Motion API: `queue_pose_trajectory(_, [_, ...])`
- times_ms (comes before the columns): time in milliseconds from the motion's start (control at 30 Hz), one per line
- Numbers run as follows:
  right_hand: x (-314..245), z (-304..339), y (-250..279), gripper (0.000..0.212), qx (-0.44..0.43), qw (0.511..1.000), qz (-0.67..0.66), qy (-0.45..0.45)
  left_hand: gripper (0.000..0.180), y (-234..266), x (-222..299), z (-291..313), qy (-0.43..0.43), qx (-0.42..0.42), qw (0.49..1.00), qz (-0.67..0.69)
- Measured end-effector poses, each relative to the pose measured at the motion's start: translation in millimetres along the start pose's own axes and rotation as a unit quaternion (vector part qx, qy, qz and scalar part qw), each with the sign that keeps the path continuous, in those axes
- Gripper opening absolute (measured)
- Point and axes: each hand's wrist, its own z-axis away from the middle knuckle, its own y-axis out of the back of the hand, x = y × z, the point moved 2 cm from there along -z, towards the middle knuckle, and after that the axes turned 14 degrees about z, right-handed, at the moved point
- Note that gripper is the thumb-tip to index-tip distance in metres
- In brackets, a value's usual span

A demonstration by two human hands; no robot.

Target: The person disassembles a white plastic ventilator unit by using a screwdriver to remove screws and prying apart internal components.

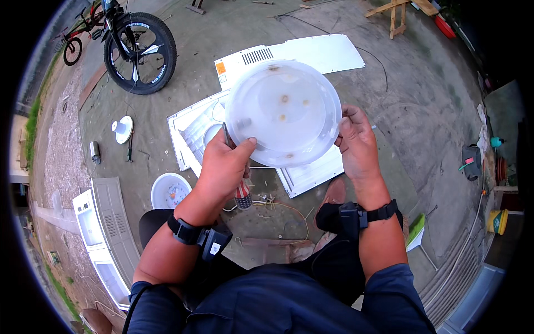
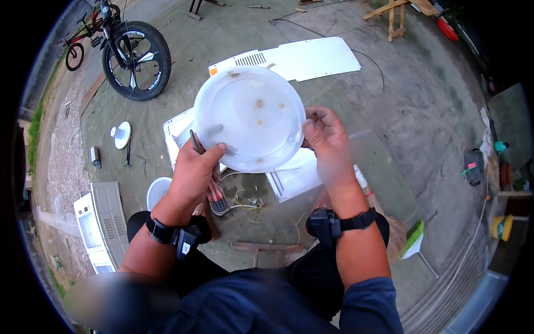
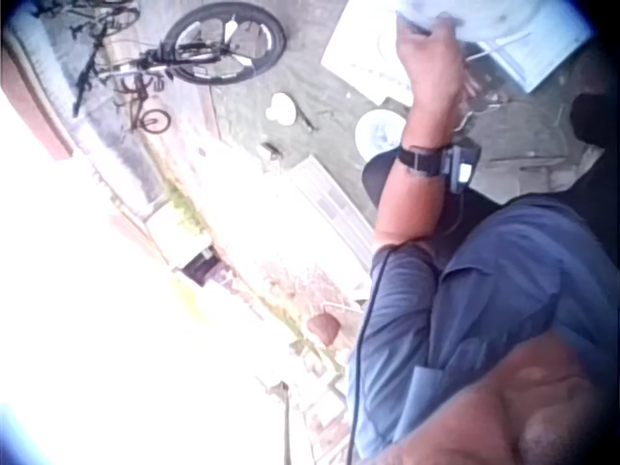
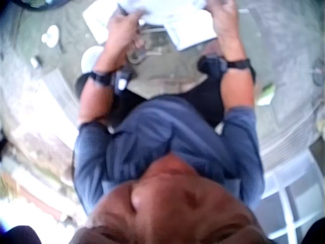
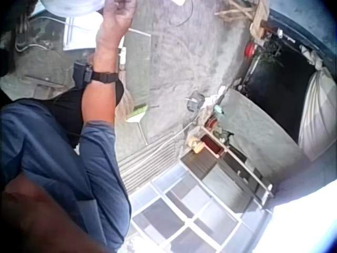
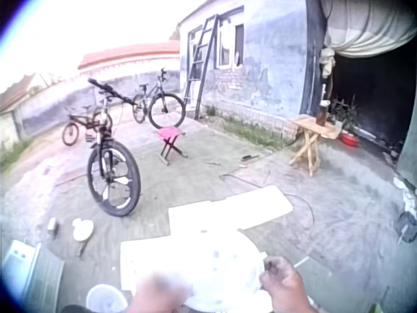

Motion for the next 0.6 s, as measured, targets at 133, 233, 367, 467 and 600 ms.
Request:
queue_pose_trajectory(133, [8,-9,11,0.044,0.027,0.997,-0.03,-0.063,0.027,2,4,3,-0.015,0.006,1.0,-0.001])
queue_pose_trajectory(233, [25,-13,14,0.048,0.039,0.991,0.02,-0.127,0.025,5,3,5,-0.006,-0.029,0.999,0.01])
queue_pose_trajectory(367, [22,-11,4,0.045,-0.035,0.976,-0.122,-0.179,0.023,3,5,11,0.011,-0.053,0.998,0.016])
queue_pose_trajectory(467, [16,-10,3,0.041,-0.045,0.968,-0.176,-0.171,0.023,2,4,11,0.01,-0.06,0.998,0.009])
queue_pose_trajectory(600, [13,-10,6,0.038,-0.039,0.975,-0.169,-0.139,0.024,4,2,7,0.016,-0.07,0.997,0.002])
